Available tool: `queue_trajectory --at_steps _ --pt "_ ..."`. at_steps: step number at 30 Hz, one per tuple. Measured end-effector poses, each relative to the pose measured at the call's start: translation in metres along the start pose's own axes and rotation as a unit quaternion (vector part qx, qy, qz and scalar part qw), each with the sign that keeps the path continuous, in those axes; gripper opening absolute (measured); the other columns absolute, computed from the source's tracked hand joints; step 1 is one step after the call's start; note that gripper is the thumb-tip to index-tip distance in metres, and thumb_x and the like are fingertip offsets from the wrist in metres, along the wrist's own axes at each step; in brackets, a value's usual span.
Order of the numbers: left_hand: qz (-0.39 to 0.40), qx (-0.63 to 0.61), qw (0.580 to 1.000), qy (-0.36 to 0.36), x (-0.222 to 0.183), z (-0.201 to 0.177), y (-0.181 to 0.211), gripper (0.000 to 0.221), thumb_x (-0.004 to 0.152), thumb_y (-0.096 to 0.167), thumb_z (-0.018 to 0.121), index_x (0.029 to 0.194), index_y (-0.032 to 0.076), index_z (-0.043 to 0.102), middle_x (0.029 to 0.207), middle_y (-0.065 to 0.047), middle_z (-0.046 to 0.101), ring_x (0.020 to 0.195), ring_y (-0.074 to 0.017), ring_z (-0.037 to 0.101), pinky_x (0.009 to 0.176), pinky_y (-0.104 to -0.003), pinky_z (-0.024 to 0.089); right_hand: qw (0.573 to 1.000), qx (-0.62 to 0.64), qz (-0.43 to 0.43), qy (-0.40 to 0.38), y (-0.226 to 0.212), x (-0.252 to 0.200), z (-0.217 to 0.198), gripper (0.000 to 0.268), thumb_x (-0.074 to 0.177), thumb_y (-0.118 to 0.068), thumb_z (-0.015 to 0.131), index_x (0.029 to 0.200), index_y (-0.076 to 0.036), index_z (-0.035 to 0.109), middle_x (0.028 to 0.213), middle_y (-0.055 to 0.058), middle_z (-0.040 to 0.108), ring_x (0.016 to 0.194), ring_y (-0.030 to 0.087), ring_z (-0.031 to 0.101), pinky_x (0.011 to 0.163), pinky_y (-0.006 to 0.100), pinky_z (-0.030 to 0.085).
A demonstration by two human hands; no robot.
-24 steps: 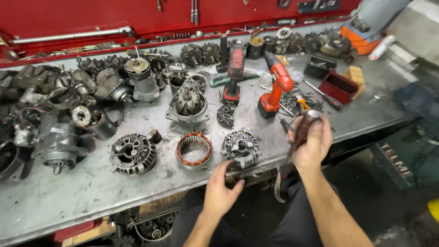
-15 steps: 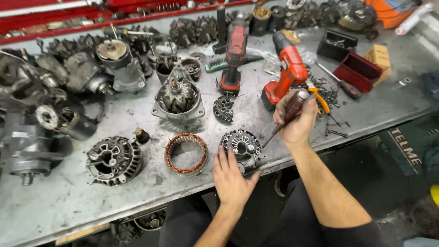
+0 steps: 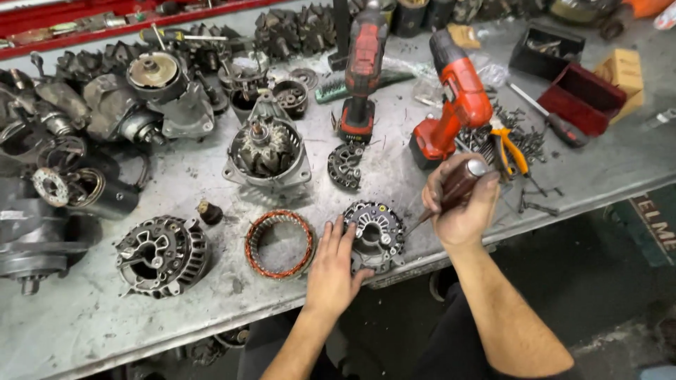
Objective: Repairing and reassembling automotive alternators on a workshop bench.
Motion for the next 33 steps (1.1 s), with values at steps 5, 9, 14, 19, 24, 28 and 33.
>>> queue_trajectory --at_steps 5,9,14,19,24,28,33 --pt "-0.001 0.0 1.0 0.007 0.0 0.001 -0.001 0.098 0.07 0.029 0.089 0.15 0.004 0.038 0.163 -0.02 0.028 0.15 -0.0419 0.024 0.119 -0.049 0.028 0.999 -0.033 0.001 -0.011 0.002 0.002 0.003 0.072 0.098 -0.076 0.052 0.104 -0.004 0.051 0.067 0.009 0.045 0.051 0.015 0.038 0.051 0.032 0.034" --pt "-0.017 -0.002 1.0 -0.003 0.0 0.001 0.0 0.099 0.069 0.029 0.09 0.151 0.005 0.038 0.163 -0.018 0.027 0.151 -0.0406 0.023 0.12 -0.049 0.027 0.999 -0.032 0.001 -0.007 0.008 0.0 -0.005 0.073 0.1 -0.076 0.053 0.105 -0.003 0.051 0.068 0.009 0.044 0.053 0.016 0.039 0.051 0.032 0.034" --pt "-0.019 -0.002 1.0 -0.004 -0.001 0.0 0.0 0.099 0.069 0.028 0.09 0.151 0.005 0.038 0.163 -0.018 0.028 0.151 -0.0398 0.023 0.12 -0.048 0.028 1.0 -0.016 -0.008 0.009 0.012 -0.003 -0.006 0.072 0.101 -0.075 0.054 0.106 -0.003 0.051 0.074 0.009 0.045 0.05 0.016 0.04 0.051 0.033 0.035" --pt "-0.025 -0.004 1.0 -0.004 -0.001 0.0 0.001 0.1 0.068 0.027 0.091 0.151 0.006 0.039 0.163 -0.016 0.028 0.152 -0.0391 0.024 0.119 -0.047 0.03 0.999 -0.049 -0.019 0.009 0.012 -0.006 -0.002 0.073 0.099 -0.077 0.053 0.107 -0.005 0.051 0.069 0.008 0.043 0.054 0.017 0.039 0.051 0.033 0.034" --pt "-0.021 -0.009 1.0 0.007 -0.002 0.002 -0.001 0.1 0.067 0.027 0.091 0.151 0.007 0.04 0.164 -0.016 0.029 0.152 -0.039 0.024 0.12 -0.047 0.03 0.999 -0.016 -0.031 0.01 0.003 -0.007 -0.003 0.072 0.1 -0.077 0.052 0.108 -0.005 0.05 0.064 0.008 0.042 0.048 0.014 0.038 0.048 0.03 0.035" --pt "-0.013 -0.009 1.0 0.012 -0.003 0.002 -0.001 0.1 0.068 0.027 0.091 0.151 0.006 0.039 0.164 -0.016 0.028 0.152 -0.0397 0.023 0.12 -0.048 0.029 0.999 -0.032 -0.037 0.009 0.007 -0.008 -0.005 0.071 0.1 -0.076 0.052 0.106 -0.005 0.05 0.065 0.008 0.044 0.049 0.014 0.039 0.052 0.033 0.036" --pt "-0.016 -0.009 1.0 0.004 -0.002 0.007 -0.005 0.102 0.068 0.027 0.093 0.153 0.007 0.039 0.166 -0.016 0.027 0.153 -0.0388 0.022 0.121 -0.048 0.03 0.998 -0.017 -0.049 -0.02 0.016 -0.003 -0.009 0.068 0.102 -0.072 0.053 0.102 -0.004 0.052 0.081 0.005 0.051 0.059 0.014 0.049 0.049 0.029 0.039"
Point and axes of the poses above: each hand's wrist, its own x-axis towards the middle knuckle, its own z-axis out of the palm, y = z × x, the point moved 5 cm from there along x, towards the middle knuckle
